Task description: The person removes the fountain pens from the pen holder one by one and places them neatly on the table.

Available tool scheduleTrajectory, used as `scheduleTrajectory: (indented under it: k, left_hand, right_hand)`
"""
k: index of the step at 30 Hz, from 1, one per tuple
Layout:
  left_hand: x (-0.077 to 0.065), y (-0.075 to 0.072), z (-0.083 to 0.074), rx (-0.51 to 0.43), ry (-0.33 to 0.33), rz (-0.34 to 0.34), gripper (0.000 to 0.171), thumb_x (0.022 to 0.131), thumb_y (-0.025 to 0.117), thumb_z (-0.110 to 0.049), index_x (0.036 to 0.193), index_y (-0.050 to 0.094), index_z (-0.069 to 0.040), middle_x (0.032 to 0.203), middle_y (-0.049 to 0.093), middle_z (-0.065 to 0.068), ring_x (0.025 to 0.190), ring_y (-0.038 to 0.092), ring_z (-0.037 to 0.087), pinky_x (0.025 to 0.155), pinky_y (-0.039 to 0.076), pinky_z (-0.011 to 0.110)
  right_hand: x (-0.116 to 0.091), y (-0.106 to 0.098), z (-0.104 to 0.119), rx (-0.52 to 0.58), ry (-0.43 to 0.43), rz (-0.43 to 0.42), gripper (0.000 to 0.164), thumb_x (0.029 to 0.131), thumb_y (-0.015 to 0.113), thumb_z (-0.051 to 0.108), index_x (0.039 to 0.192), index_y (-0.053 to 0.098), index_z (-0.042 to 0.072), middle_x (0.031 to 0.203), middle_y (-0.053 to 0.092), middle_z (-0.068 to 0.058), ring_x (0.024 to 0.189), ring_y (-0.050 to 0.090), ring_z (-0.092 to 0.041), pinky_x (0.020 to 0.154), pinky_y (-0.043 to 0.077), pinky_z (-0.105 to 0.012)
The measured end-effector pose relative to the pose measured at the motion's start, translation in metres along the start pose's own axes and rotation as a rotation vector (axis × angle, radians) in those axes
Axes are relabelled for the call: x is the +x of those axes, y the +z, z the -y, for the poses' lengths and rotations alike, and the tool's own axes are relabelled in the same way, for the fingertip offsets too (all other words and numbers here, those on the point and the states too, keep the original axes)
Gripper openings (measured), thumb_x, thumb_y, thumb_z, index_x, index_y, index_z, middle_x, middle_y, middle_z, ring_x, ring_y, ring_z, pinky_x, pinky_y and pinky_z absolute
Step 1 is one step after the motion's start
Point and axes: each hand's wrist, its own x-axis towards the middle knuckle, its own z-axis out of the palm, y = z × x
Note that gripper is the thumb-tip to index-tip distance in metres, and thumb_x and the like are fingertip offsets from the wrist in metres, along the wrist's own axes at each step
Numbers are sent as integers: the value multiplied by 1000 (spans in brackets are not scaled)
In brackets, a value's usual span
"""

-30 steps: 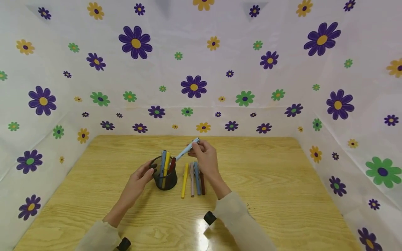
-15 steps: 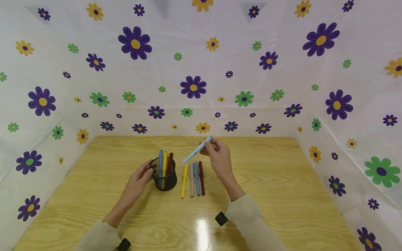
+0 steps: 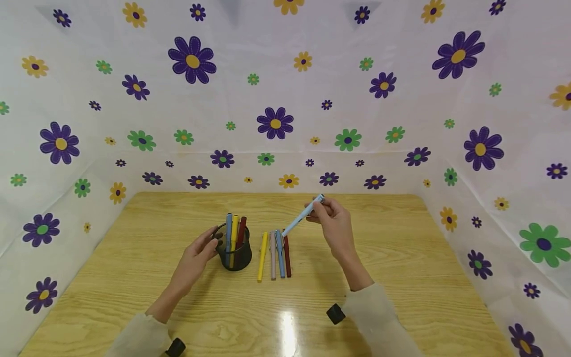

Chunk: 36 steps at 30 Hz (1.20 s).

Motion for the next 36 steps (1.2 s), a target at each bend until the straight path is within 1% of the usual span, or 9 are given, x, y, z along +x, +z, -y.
scheduleTrajectory:
  k: [4,7,11,15,20,24,27,32,36]
  left_hand:
    - [-1,0,-1,-4,3,2,57,112,49,-32,162,34,-8,161,36,23,146,39,36,113,43,44]
    - [-2,0,-2,-14,2,2,58,112,50,-32,161,34,-8,161,37,23,146,39,37,113,42,43]
    - [-2,0,-3,-8,-4,-1,60,111,51,-34,161,34,-8,161,37,24,147,39,37,113,41,45]
    - [-2,1,-3,24,-7,-7,62,110,54,-37,161,35,-9,161,37,23,148,37,37,115,39,50]
    - [-2,0,-3,36,-5,-9,62,109,55,-36,161,35,-9,160,39,22,147,38,37,116,38,53]
    - [-2,0,-3,53,-3,-8,63,109,55,-36,161,35,-7,160,38,23,147,37,38,116,38,55]
    - [-2,-1,-4,60,-9,-9,63,109,55,-36,161,35,-8,160,37,24,147,36,40,115,38,55]
    - [-1,-1,-5,45,-12,-4,61,109,55,-36,161,36,-10,158,41,23,146,40,38,115,40,54]
    - [0,-1,-5,25,-6,1,60,109,55,-34,160,37,-10,157,43,22,145,42,37,114,41,52]
  right_hand:
    - [-1,-6,1,-12,2,5,39,108,58,23,122,61,-13,108,76,-4,90,76,-21,88,61,-37]
    - [-2,-11,1,-11,9,5,36,108,59,21,124,62,-11,107,76,-1,90,76,-20,88,61,-36]
    - [-3,-16,1,-6,11,4,34,107,60,18,126,61,-10,105,76,0,92,75,-17,87,61,-34]
    - [-4,-22,1,-25,13,6,35,107,60,19,126,61,-10,105,76,1,91,75,-17,87,61,-33]
    - [-4,-29,2,-38,7,32,36,107,60,19,126,60,-11,107,75,2,93,74,-15,86,61,-32]
    - [-4,-36,2,-55,3,44,36,108,59,18,127,60,-12,108,75,3,94,73,-14,86,61,-31]
    - [-4,-40,2,-62,10,44,37,108,59,18,128,60,-12,109,75,2,94,73,-14,86,61,-31]
    - [-4,-46,0,-87,18,48,36,108,58,19,128,60,-11,108,75,2,94,72,-14,85,61,-29]
    - [-5,-50,-2,-117,30,50,37,108,58,21,128,60,-11,107,73,4,93,71,-14,85,61,-29]
